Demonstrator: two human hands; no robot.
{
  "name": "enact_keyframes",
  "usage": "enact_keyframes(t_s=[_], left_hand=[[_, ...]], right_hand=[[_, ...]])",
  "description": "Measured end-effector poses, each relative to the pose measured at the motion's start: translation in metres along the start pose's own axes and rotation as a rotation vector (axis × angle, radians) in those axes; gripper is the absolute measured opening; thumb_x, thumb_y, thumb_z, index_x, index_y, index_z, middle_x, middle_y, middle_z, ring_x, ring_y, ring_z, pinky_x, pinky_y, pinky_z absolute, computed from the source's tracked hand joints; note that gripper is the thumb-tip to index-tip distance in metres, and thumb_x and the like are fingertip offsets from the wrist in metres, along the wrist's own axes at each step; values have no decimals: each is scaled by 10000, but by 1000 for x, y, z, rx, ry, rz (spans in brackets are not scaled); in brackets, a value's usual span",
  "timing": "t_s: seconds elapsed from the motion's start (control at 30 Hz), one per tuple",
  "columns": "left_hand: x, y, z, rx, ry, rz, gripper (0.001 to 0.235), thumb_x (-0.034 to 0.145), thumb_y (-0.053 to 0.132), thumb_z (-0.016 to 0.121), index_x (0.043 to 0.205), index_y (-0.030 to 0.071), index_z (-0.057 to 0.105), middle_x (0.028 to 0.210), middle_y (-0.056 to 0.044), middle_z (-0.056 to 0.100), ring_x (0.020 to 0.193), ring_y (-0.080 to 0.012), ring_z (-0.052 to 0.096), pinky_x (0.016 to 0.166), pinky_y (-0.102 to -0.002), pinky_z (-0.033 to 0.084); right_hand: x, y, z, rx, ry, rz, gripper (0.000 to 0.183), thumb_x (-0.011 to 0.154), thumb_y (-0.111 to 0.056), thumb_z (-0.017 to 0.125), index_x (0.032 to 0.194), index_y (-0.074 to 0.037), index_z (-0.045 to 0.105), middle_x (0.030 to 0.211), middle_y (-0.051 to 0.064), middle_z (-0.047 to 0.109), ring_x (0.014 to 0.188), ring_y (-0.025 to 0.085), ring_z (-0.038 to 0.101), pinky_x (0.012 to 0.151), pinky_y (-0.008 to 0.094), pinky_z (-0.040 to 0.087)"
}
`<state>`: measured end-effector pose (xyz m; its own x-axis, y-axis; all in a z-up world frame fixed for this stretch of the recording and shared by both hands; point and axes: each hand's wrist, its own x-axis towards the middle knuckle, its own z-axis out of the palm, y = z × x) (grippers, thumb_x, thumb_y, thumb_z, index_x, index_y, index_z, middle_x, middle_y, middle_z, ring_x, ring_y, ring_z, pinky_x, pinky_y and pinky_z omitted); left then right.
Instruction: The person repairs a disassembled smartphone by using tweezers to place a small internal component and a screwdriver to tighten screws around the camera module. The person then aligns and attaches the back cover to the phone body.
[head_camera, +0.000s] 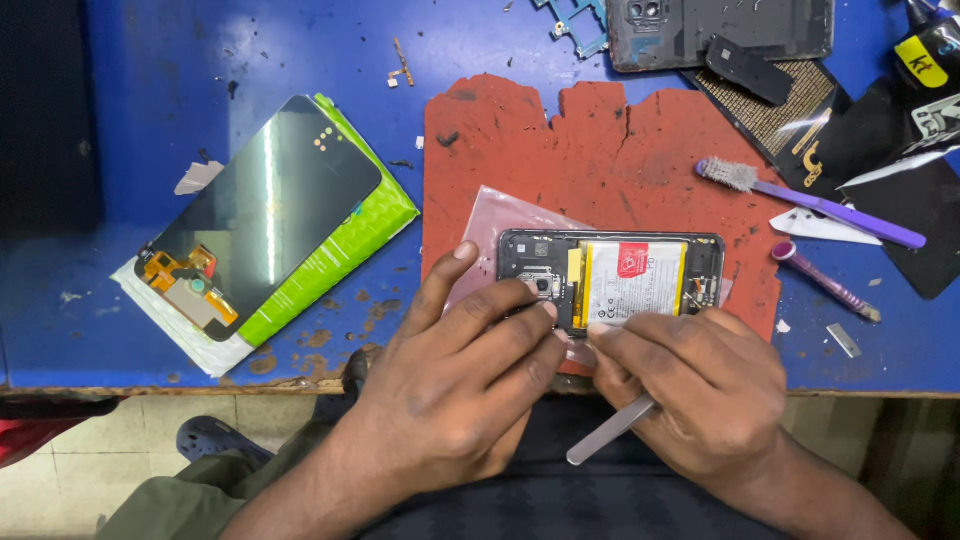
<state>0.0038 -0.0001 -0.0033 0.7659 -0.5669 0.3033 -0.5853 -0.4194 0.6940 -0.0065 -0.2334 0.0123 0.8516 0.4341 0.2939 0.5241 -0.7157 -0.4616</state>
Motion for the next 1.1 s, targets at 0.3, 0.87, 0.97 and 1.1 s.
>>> enact_keyframes(t_s=[0.3,0.87,0.97,1.1], left_hand=[[-2,1,4,113,-44,35,328,915,155,700,1217,30,725,1145,-72,658,1224,-278,604,1198,-676,243],[-11,0,15,364,3,170,222,1034,160,697,1205,35,764,1155,-54,643,1227,-251,633,1245,-658,204],[-12,0,15,354,-3,168,219,1051,148,686,1226,38,761,1143,-45,641,1231,-229,632,1251,-661,210],[-13,-1,13,343,-23,175,244,1033,150,664,1226,33,756,1143,-52,647,1231,-233,636,1243,-661,222]], right_hand=[[2,1,-4,41,-53,7,259,729,-68,873,961,-23,766,860,91,701,657,202,664,544,345,456],[-4,12,-17,27,-166,-122,352,759,-109,817,1102,-45,771,919,34,704,692,145,657,544,322,418],[-3,13,-17,-40,-177,-189,327,802,-97,758,1124,-47,776,940,30,699,676,127,636,549,320,424],[0,13,-20,-170,-226,-265,342,800,-96,715,1133,-70,790,927,25,697,610,133,588,513,327,405]])
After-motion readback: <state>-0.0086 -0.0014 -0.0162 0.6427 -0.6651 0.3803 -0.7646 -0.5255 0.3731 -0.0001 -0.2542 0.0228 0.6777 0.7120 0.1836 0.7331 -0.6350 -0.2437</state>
